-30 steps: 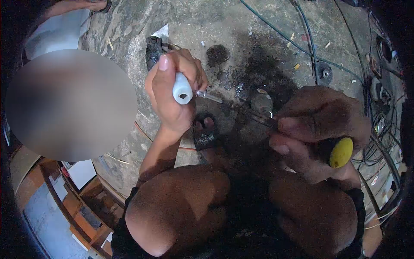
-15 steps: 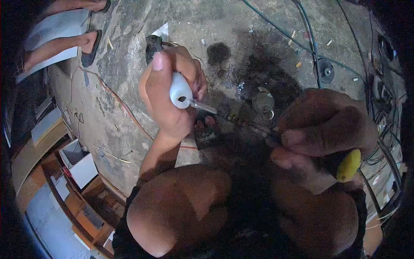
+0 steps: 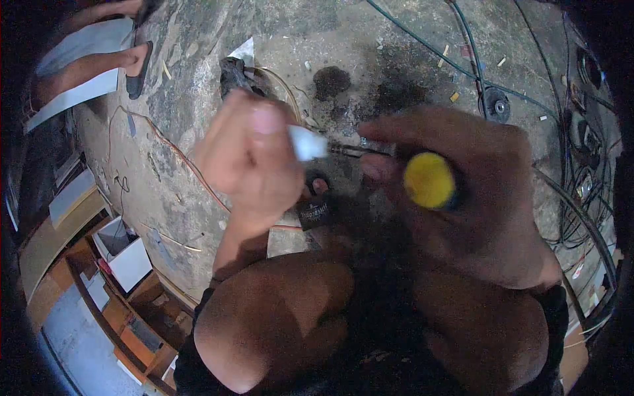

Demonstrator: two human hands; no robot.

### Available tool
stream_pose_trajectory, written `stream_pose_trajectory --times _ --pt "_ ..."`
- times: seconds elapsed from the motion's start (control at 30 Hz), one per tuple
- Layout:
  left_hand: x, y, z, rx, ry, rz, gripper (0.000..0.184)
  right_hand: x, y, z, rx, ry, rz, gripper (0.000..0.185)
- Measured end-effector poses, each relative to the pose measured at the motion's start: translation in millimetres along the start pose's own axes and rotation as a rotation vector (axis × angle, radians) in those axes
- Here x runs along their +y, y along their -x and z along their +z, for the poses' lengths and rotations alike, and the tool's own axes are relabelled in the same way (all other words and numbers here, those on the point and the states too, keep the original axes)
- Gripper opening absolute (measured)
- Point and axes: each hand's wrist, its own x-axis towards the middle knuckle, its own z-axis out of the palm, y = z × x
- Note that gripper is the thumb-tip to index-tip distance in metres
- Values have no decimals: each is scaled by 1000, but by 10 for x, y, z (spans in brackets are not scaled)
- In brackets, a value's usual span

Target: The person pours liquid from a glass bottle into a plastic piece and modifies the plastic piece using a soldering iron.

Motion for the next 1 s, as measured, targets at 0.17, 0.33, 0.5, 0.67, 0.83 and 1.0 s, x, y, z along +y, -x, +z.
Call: stream_pose_trajectory --times 0.17,0.33,0.5,0.67,0.83,1.0 --pt "75 65 122 -88 -98 37 45 203 -42 79 -207 -230 199 15" --pt "-97 126 307 23 188 42 39 305 -29 71 -338 -778 567 19" --pt "-131 250 561 -14 335 -497 48 526 134 380 -206 -1388 985 22" --pt "-261 307 655 -11 426 -674 47 549 168 490 -137 -1606 1094 21" --pt "-365 349 623 -12 367 -652 48 569 182 559 -117 -1641 1107 21" --pt "-477 274 556 -13 329 -628 47 466 55 572 -127 -1545 1155 21"
